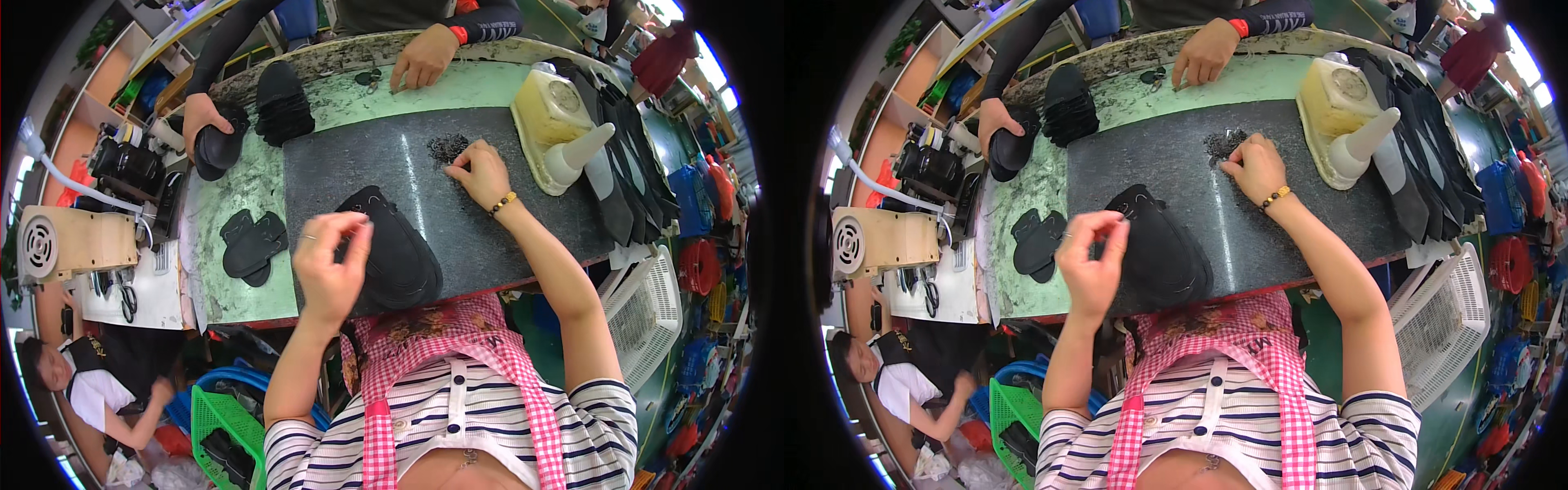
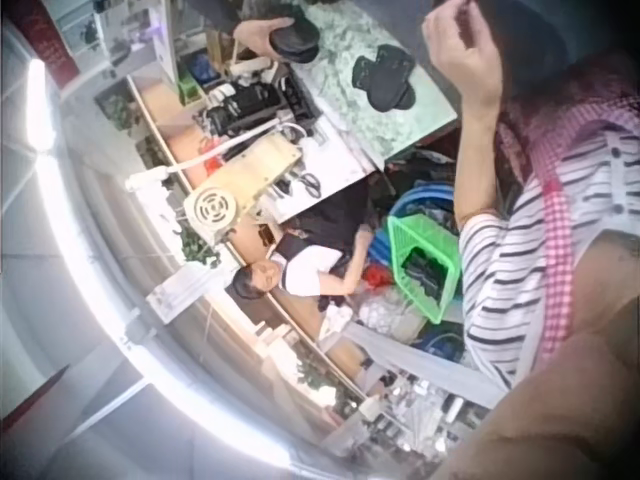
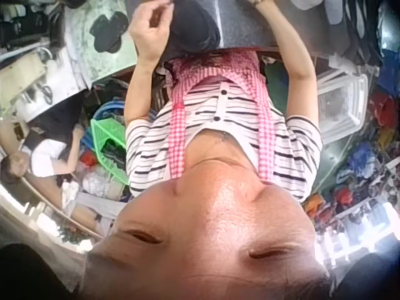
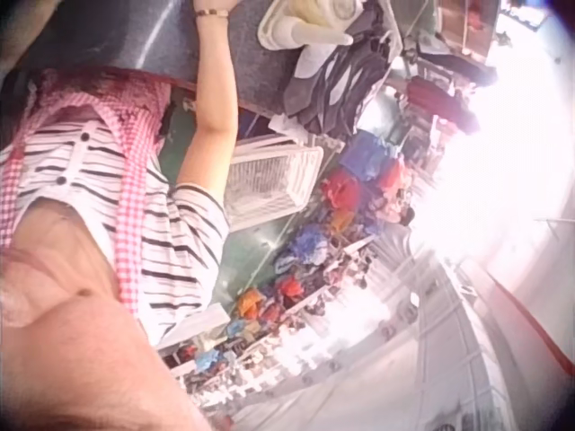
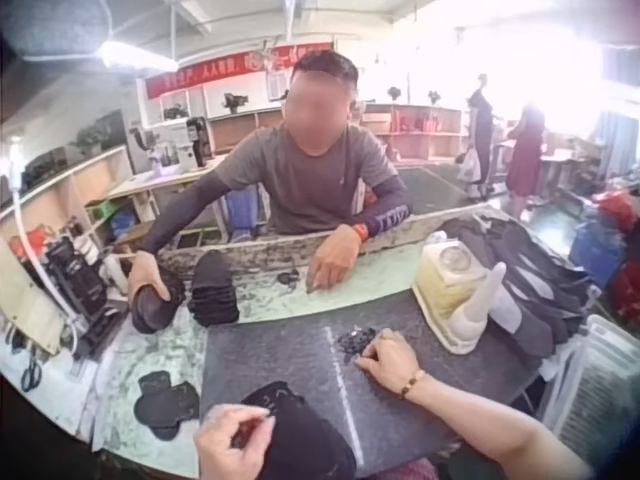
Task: The person retrieves a basket of shoe parts and returns to the workstation, then attaches small metal hardware and adhesive linings onto the shoe components by hand.
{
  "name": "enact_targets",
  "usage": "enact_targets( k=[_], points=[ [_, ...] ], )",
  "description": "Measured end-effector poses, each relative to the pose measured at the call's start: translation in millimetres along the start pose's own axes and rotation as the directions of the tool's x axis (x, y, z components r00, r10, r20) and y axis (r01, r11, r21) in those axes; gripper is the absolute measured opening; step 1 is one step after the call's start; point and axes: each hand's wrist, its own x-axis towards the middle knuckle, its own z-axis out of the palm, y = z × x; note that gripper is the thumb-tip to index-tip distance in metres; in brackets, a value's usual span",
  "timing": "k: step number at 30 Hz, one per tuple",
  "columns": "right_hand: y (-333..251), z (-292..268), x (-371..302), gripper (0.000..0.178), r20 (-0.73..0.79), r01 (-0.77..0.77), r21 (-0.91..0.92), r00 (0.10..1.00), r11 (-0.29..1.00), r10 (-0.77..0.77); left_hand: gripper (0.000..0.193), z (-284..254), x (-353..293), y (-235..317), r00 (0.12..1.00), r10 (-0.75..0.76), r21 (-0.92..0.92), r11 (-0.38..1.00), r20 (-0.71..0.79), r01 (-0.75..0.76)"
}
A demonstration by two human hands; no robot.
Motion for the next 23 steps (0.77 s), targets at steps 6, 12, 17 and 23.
enact_targets(
  k=[6,12,17,23],
  points=[
    [-51.8,-74.6,-57.8,0.01,0.286,-0.032,0.365,0.955,0.931,-0.079,0.028,36.2,-23.1,45.1,0.846,-0.246,-0.423,0.779,0.472,0.463],
    [-73.9,-93.9,-106.6,0.01,0.252,0.092,0.542,0.931,0.836,-0.266,0.011,46.1,-24.7,41.0,0.665,-0.266,-0.488,0.504,0.698,0.713],
    [-83.7,-98.3,-111.2,0.015,0.071,0.315,0.426,0.923,0.848,-0.378,0.009,40.3,-33.6,43.7,0.551,-0.248,-0.489,0.271,0.797,0.829],
    [-94.5,-97.3,-111.2,0.021,0.066,0.554,0.346,0.791,0.757,-0.609,0.025,32.9,-57.2,46.5,0.377,-0.206,-0.394,-0.043,0.903,0.918]
  ],
)
